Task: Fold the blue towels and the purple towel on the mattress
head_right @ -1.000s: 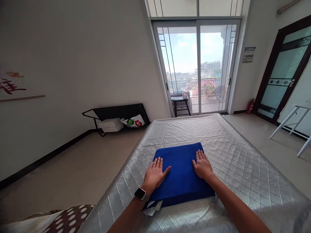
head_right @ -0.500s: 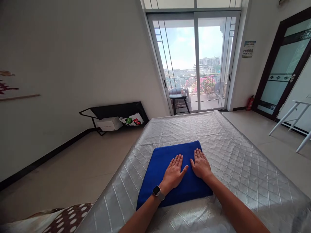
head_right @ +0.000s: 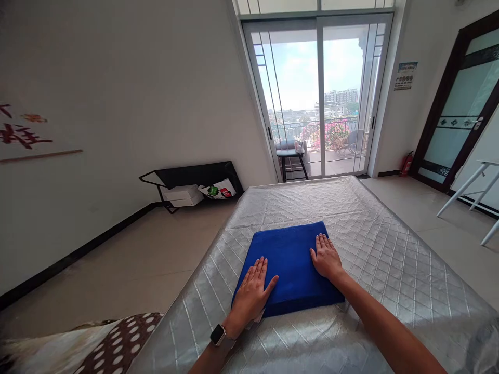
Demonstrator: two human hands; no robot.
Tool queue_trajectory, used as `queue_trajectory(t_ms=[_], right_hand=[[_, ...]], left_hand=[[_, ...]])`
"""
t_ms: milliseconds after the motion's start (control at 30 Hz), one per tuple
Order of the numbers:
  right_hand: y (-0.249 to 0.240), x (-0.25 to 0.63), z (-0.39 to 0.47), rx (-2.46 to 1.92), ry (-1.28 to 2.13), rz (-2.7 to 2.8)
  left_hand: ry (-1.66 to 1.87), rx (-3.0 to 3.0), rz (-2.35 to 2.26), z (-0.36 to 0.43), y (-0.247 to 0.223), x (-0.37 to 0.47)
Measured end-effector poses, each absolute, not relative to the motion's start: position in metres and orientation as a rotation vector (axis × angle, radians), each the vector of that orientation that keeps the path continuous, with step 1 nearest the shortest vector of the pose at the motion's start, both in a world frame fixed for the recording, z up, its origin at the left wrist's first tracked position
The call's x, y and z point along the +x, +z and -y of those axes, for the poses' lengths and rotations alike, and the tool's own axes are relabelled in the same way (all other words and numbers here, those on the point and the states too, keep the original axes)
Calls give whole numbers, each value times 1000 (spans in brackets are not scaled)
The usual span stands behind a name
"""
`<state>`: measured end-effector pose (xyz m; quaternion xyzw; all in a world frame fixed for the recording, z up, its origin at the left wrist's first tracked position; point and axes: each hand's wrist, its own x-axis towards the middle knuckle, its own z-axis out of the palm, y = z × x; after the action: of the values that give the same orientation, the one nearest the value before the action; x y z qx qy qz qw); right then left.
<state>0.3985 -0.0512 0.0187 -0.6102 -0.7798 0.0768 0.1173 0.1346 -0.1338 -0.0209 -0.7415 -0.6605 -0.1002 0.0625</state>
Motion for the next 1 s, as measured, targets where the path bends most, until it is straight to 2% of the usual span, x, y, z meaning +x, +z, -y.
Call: queue_trajectory(t_ms=[267, 467, 733, 1000], right_hand=[[-7, 420, 105, -1704, 196, 2356], [-5, 421, 119, -1674, 133, 2365], [-18, 422, 117, -1604, 50, 2351], [-10, 422, 119, -1571, 55, 2381]], left_hand=[[-345, -2241, 2006, 132, -22, 138], [-309, -2251, 1954, 135, -14, 143], [-464, -2661, 1443, 125, 16, 230], [-424, -2736, 1431, 146, 6, 232]])
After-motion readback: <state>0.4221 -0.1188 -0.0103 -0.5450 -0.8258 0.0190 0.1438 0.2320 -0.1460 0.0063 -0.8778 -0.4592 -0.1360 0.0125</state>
